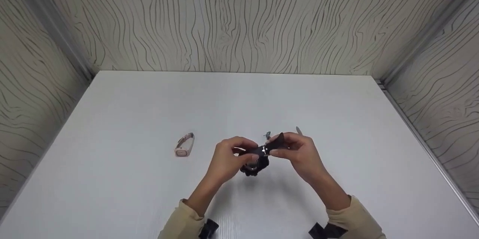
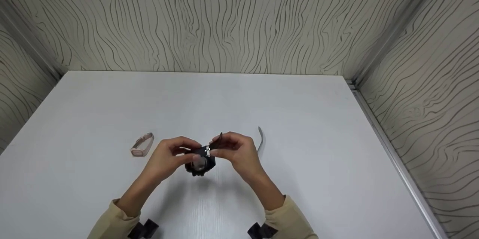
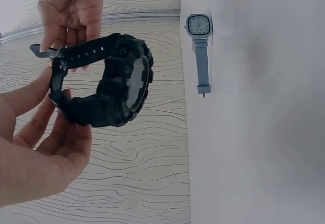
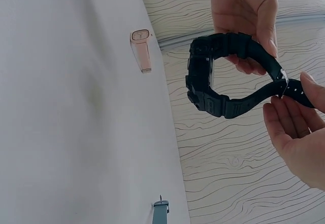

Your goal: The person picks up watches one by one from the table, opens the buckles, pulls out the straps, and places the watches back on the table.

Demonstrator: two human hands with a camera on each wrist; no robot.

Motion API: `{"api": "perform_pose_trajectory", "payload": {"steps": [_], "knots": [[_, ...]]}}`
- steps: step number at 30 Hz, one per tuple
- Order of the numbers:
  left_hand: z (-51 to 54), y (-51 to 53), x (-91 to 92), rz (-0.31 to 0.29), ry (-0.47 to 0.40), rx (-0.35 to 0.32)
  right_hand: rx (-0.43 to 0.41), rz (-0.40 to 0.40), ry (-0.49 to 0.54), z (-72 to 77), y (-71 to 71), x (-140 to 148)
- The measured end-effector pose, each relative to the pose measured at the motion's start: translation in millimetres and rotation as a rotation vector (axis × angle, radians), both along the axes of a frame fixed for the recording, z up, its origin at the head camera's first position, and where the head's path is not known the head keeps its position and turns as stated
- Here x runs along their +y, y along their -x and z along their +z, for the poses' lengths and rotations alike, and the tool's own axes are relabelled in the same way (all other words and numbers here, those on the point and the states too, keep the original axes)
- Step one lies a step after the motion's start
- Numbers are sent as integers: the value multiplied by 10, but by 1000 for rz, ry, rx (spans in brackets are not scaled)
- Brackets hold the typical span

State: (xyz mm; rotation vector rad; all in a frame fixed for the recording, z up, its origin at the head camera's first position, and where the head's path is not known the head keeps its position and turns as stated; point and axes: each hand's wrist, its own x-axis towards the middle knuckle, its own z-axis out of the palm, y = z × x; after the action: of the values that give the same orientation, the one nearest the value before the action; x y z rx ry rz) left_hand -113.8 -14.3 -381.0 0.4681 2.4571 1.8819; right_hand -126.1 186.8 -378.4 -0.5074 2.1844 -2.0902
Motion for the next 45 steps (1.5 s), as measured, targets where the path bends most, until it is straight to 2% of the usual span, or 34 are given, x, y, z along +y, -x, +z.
{"api": "perform_pose_trajectory", "payload": {"steps": [6, 12, 20, 28, 32, 37, 41, 45], "knots": [[34, 43, 19, -111, 0, -3, -4, -21, 16, -8, -7, -7], [49, 52, 12, -156, 45, -3, -10, -23, 14, -16, -21, -10], [67, 54, 9, -247, 10, -65, -5, -15, 12, -22, -21, -11], [47, 71, 10, -302, 36, -97, -17, -6, 32, -23, -26, -17], [29, 71, 4, -308, 18, -118, -21, -7, 38, -19, -31, -26], [11, 67, -4, -291, -14, -110, -25, -11, 30, -20, -36, -33], [8, 47, -11, -249, -28, -76, -28, -24, 17, -16, -35, -34], [-3, 12, -25, -189, -24, -11, -22, -31, 10, -15, -33, -34]]}}
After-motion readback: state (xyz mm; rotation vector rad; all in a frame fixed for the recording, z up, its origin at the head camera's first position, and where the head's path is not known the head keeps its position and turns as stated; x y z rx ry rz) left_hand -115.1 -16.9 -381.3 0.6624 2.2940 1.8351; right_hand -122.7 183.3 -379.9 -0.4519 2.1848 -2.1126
